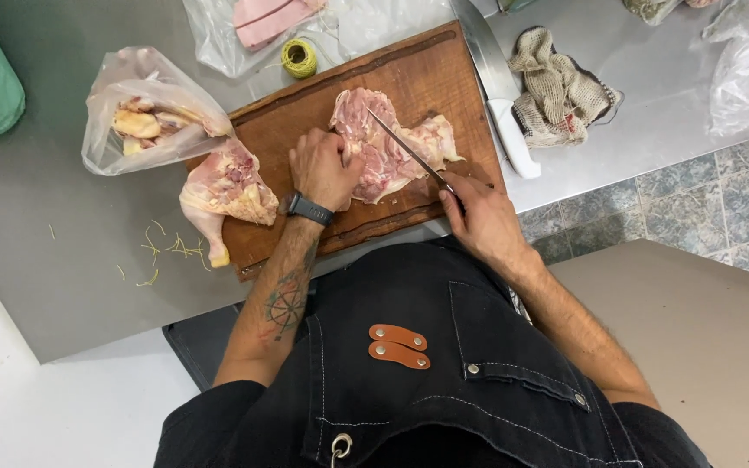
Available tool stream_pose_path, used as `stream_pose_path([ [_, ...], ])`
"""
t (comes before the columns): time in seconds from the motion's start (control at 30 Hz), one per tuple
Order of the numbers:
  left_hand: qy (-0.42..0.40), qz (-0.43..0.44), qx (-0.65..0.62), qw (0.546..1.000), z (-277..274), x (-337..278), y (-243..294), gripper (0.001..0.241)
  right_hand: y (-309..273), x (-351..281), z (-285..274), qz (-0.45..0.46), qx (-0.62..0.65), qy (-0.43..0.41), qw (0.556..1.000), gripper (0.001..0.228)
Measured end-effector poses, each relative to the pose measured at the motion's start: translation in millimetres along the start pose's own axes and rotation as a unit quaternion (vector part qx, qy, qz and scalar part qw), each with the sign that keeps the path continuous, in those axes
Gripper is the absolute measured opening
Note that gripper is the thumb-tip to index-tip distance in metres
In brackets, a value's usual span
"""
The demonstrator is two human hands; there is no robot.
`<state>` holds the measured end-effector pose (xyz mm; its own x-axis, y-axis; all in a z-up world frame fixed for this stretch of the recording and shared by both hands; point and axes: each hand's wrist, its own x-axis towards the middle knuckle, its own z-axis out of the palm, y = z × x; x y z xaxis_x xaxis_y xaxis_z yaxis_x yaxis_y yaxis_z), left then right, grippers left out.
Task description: Deboning raw chicken legs on a wooden cutting board using a knife
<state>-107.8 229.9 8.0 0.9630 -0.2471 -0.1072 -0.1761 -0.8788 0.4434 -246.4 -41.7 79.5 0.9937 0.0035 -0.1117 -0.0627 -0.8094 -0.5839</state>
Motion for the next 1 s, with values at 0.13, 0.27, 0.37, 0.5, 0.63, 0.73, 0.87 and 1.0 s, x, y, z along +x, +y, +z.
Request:
stream_pose_path([
  [0.13,-0.029,0.018,-0.025,0.999,15.4,0.4,-12.5,0.031,-7.7,2.2,-10.2,-0.009,-0.002,0.000,1.000,0.036],
  [0.27,-0.116,-0.003,-0.262,0.958,-4.7,-5.0,-16.8,0.020,-5.9,3.6,-11.1,-0.057,0.029,0.032,0.997,0.030],
  [0.37,-0.104,-0.070,-0.437,0.891,-20.9,-20.1,-2.5,0.020,2.1,1.1,-4.1,-0.079,0.033,0.043,0.995,0.030],
  [0.5,-0.022,-0.155,-0.642,0.750,17.7,-29.5,-12.5,0.042,14.9,-2.6,10.4,-0.106,0.039,0.059,0.992,0.027],
  [0.63,-0.016,-0.239,-0.676,0.697,4.6,-36.5,12.0,0.048,17.9,-8.1,18.3,-0.100,0.018,0.055,0.993,0.029],
  [0.73,-0.016,-0.196,-0.697,0.689,21.6,-41.8,9.9,0.079,16.7,-7.5,22.3,-0.110,0.003,0.057,0.992,0.029],
  [0.87,0.039,-0.115,-0.617,0.777,34.5,-48.6,14.9,0.094,8.3,-1.4,18.3,-0.133,-0.029,0.074,0.988,0.033],
  [1.0,0.071,-0.091,-0.566,0.816,39.5,-49.3,18.6,0.082,3.4,9.6,12.4,-0.173,-0.048,0.095,0.979,0.024],
])
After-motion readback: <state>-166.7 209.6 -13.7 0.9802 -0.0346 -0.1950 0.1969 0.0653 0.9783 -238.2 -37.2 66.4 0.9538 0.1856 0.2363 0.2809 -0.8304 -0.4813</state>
